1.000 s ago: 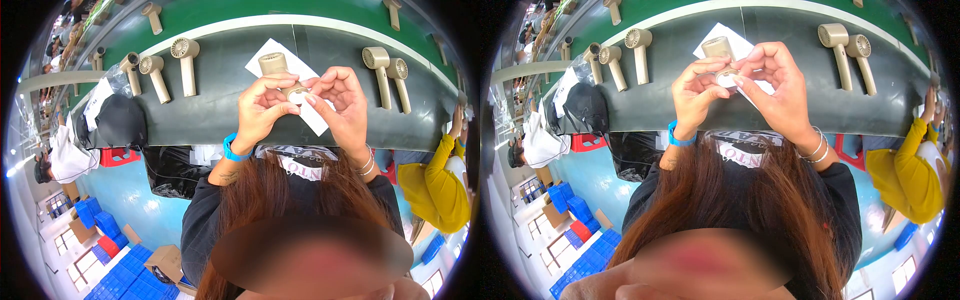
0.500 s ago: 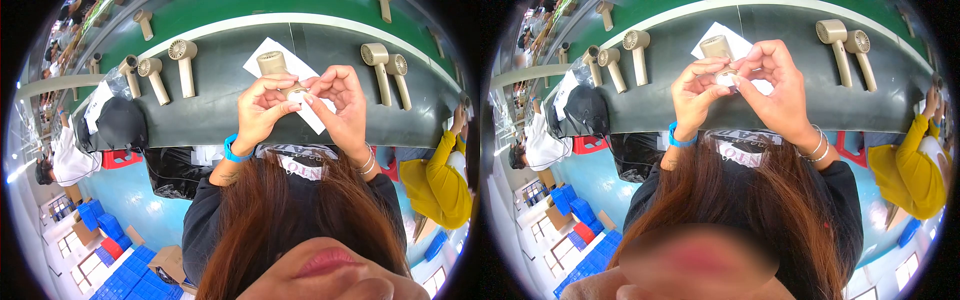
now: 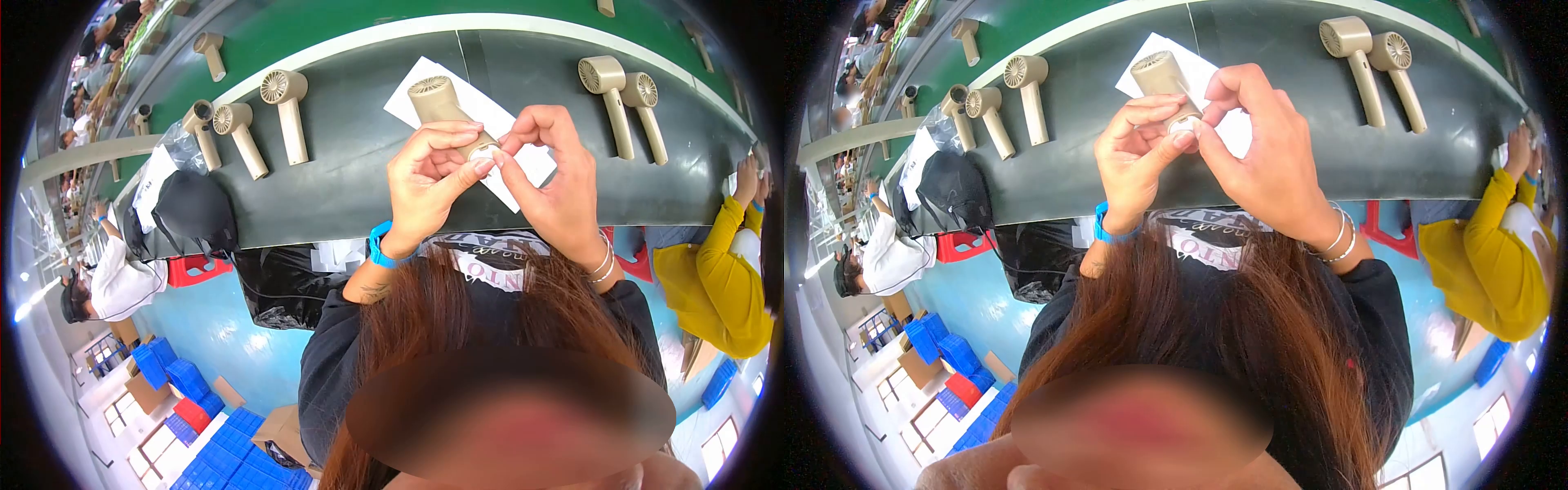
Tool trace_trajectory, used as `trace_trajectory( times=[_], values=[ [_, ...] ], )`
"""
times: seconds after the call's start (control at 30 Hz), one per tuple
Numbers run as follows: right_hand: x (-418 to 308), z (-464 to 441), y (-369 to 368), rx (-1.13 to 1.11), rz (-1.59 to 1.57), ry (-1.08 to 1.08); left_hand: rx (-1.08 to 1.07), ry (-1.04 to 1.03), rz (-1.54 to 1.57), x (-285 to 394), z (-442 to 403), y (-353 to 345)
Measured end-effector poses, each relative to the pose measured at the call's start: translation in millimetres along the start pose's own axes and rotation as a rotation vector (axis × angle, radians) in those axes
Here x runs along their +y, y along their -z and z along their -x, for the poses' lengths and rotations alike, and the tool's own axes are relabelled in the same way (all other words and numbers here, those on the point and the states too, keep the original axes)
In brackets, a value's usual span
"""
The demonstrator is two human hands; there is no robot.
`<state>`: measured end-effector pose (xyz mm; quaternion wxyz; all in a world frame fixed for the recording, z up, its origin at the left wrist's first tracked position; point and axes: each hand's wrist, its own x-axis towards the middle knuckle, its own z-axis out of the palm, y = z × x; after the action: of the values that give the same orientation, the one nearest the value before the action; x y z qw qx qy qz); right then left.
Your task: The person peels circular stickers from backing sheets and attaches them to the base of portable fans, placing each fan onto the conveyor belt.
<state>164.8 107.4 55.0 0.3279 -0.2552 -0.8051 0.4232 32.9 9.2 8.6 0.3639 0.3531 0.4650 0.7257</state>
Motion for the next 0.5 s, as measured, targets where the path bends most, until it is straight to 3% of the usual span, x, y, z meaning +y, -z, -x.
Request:
trace_trajectory(
  times=[0.37,0.5],
  values=[
    [-5.7,-7.7,16.2,-0.161,0.322,-0.004,-0.003,-0.063,-0.031,-7.9,1.2,5.7],
    [21.0,-18.5,18.5,-0.125,0.320,-0.104,-0.026,-0.189,-0.240,9.3,-33.4,26.8]
  ],
)
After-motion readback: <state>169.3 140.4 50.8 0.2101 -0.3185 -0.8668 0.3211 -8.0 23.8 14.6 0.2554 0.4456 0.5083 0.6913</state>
